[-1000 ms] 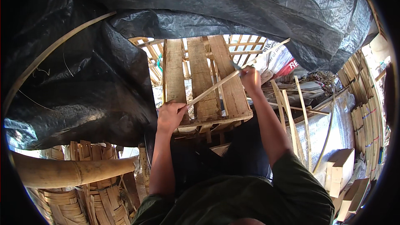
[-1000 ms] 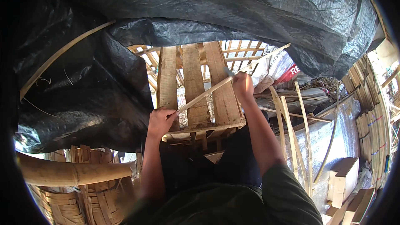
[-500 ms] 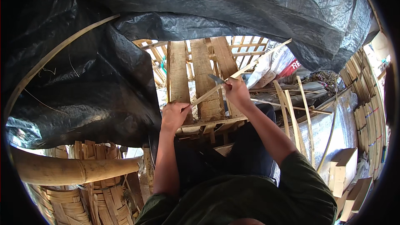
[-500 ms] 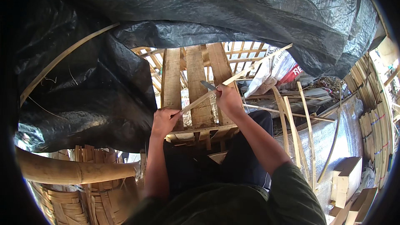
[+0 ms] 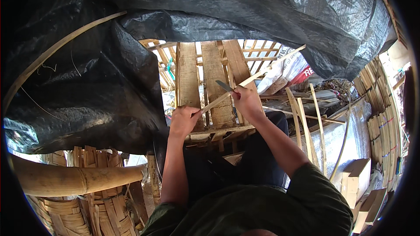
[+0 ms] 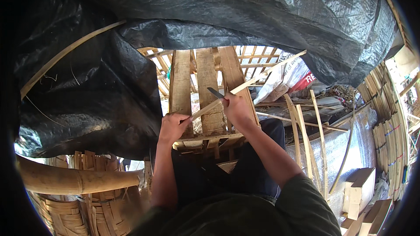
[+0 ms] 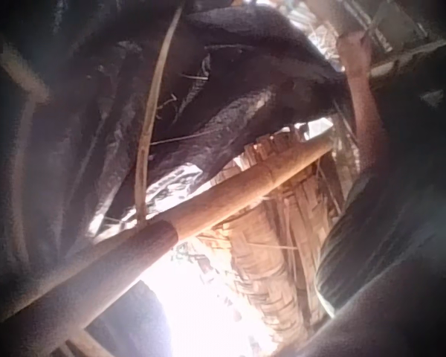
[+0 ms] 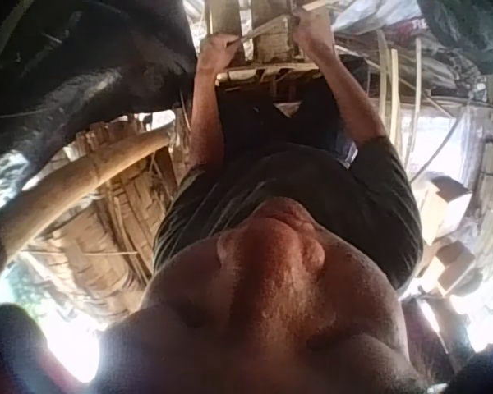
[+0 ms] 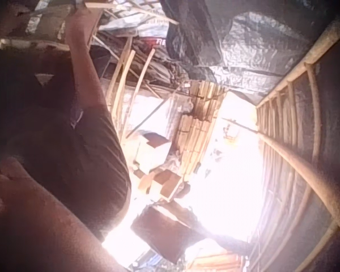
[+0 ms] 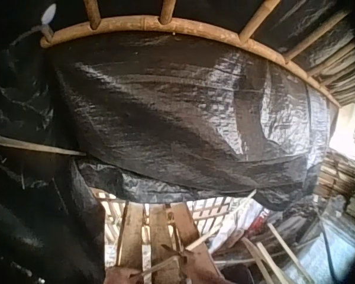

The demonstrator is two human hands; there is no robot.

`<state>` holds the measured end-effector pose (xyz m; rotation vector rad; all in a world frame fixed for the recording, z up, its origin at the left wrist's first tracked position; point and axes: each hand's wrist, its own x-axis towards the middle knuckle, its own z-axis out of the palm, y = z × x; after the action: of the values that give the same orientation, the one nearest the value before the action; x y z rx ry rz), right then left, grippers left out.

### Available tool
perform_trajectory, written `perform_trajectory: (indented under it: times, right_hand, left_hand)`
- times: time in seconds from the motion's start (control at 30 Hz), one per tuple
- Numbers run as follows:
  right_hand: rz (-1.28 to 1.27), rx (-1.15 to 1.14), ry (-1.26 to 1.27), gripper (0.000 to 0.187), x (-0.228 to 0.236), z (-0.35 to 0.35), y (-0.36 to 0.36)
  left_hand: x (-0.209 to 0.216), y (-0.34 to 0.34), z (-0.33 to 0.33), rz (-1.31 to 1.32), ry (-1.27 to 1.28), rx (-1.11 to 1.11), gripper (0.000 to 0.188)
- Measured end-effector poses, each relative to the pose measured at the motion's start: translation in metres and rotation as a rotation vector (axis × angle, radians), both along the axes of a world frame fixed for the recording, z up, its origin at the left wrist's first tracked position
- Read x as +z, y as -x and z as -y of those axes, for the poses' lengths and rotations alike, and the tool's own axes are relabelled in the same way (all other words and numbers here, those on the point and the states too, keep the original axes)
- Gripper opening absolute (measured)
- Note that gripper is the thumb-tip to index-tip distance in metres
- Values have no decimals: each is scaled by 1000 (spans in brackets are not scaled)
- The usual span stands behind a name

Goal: The person holds a bamboo strip and repeatedly scrapes along its length with a knife while resting it over a wooden pallet.

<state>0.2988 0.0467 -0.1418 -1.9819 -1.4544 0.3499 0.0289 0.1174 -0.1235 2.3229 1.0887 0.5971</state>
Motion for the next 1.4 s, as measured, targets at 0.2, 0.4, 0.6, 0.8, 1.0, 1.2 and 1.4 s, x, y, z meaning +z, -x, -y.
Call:
perform_trajectory:
  times: [0.2, 0.4, 0.6, 0.8, 1.0, 1.2, 1.4]
  right_hand:
    - [253, -262, -70, 20, 7, 1, 25]
    - [175, -430, -116, 21, 8, 1, 38]
    - [325, -358, -60, 24, 4, 0, 21]
    - [117, -242, -54, 15, -3, 2, 8]
    - [271, -482, -143, 16, 11, 5, 17]
    - [188, -255, 19, 15, 18, 8, 48]
    - [52, 56, -18, 20, 26, 11, 52]
  left_hand:
    - [-1, -2, 0, 10, 19, 15, 16]
    - [3, 0, 2, -10, 24, 6, 16]
    - [6, 3, 4, 23, -27, 23, 18]
    - [1, 4, -1, 24, 15, 5, 22]
    - [-4, 6, -1, 56, -29, 20, 22]
    - [-1, 4, -3, 17, -10, 12, 22]
    - [4, 3, -2, -9, -35, -31, 21]
